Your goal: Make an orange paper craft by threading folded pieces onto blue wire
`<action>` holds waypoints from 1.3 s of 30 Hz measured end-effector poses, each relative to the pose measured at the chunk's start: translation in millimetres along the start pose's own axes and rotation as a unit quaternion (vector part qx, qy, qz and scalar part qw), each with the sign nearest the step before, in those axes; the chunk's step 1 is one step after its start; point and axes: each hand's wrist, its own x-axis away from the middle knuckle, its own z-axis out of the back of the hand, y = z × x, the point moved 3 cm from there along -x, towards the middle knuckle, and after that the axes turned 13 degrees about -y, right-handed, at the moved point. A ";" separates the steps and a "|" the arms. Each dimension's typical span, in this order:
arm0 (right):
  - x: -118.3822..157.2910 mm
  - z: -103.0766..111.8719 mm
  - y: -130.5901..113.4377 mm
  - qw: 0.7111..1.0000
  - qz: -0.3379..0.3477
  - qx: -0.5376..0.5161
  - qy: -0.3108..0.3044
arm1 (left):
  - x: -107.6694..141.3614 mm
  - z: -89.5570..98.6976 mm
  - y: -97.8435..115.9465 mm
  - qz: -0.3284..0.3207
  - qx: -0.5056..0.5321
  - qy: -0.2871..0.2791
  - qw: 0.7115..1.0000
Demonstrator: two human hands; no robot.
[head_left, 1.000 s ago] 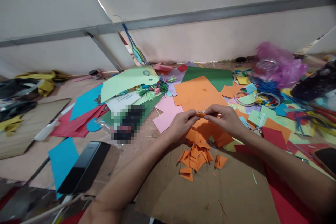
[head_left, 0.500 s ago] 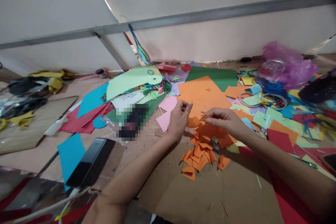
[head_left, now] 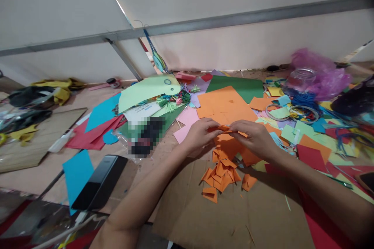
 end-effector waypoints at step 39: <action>-0.6 10.9 15.9 1.000 -0.019 0.005 0.023 | 1.2 -13.1 -1.1 0.027 -0.120 -0.014 0.992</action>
